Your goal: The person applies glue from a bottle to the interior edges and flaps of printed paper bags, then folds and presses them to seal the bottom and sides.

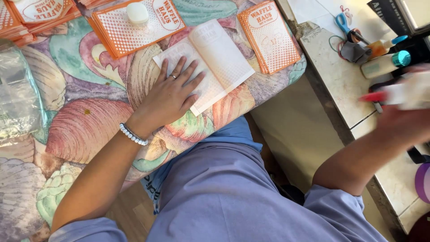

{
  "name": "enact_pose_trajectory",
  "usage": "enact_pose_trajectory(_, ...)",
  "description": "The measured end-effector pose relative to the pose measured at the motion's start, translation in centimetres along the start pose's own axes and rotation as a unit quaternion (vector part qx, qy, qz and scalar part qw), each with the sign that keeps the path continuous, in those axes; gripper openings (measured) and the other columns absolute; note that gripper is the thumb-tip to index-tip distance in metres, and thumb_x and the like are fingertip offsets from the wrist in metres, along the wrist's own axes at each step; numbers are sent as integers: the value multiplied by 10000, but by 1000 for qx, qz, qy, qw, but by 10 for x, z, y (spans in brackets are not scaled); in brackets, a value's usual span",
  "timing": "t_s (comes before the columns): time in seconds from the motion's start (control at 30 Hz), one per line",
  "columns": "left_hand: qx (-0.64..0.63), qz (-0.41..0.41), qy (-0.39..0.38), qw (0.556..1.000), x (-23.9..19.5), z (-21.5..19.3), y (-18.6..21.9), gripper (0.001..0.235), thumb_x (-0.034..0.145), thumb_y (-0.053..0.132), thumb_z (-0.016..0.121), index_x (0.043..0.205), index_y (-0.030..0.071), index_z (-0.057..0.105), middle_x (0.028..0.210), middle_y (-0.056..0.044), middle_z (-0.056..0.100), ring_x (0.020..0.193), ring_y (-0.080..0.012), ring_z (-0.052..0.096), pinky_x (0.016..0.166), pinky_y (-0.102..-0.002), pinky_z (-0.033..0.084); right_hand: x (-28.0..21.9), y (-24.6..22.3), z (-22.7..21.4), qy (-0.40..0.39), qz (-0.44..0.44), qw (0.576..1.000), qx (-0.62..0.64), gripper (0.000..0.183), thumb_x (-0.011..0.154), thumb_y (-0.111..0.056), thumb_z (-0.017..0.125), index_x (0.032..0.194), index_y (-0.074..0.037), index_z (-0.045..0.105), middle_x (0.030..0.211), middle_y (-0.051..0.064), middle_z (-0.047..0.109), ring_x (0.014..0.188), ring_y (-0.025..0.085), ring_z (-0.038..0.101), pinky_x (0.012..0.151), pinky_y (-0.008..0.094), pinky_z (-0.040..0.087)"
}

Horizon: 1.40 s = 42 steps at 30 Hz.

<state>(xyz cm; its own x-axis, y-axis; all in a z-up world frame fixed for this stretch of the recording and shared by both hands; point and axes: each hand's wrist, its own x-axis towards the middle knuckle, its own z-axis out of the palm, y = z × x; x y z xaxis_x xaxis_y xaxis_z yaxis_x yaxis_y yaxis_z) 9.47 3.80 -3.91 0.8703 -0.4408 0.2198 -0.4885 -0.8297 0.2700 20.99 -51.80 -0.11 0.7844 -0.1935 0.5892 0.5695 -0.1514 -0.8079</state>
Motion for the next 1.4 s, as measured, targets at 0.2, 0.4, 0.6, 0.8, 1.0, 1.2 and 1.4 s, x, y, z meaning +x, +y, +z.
enact_pose_trajectory(0.2,-100,3,-10,995,-7,7,-14,555,1062,340,478,1588,166,442,1660,-199,330,1537,-448,222,1201,-652,92,-76,-23,172,-83,297,939,149,279,991,-147,749,1126,-23,538,948,135,686,679,258,735,416,339,591)
enact_pose_trajectory(0.4,-66,-3,-32,997,-10,9,-13,581,1062,417,487,1563,124,469,1664,-219,328,1545,-466,200,1215,-638,34,-129,-26,235,-190,147,968,69,448,763,-30,941,1127,46,692,931,130,723,773,156,690,586,308,585)
enact_pose_trajectory(0.6,-76,-4,-39,996,-10,10,-13,668,1019,488,534,1581,139,445,1680,-206,298,1554,-459,170,1220,-628,8,-156,-60,293,-240,-19,971,11,433,770,-151,982,1041,61,719,801,188,729,775,246,755,614,354,586)
enact_pose_trajectory(0.8,-6,3,-65,998,-10,6,-11,721,1039,514,453,1618,105,322,1708,-164,144,1566,-393,69,1237,-610,42,-162,-69,302,-263,-49,939,-215,440,842,-380,876,1062,-54,680,828,68,683,709,237,698,617,368,518)
enact_pose_trajectory(1.0,-20,-1,-79,997,-8,3,-11,731,1032,518,447,1620,108,306,1707,-160,125,1565,-377,44,1239,-590,3,-147,-82,296,-223,34,967,-118,308,924,-219,838,1007,4,643,867,80,689,779,158,639,656,327,543)
enact_pose_trajectory(1.2,-14,13,-56,998,-8,6,-12,747,1022,526,477,1605,78,348,1699,-186,165,1562,-397,74,1237,-604,27,-170,-75,300,-241,5,958,-152,427,844,-298,881,1026,8,645,882,111,654,742,197,629,661,347,530)
enact_pose_trajectory(1.4,-71,-23,-77,994,-8,3,-10,717,991,480,521,1606,134,399,1710,-181,215,1569,-426,108,1221,-619,-25,-144,-59,291,-196,-110,970,-91,364,866,-128,920,914,93,636,676,263,640,687,312,700,545,367,483)
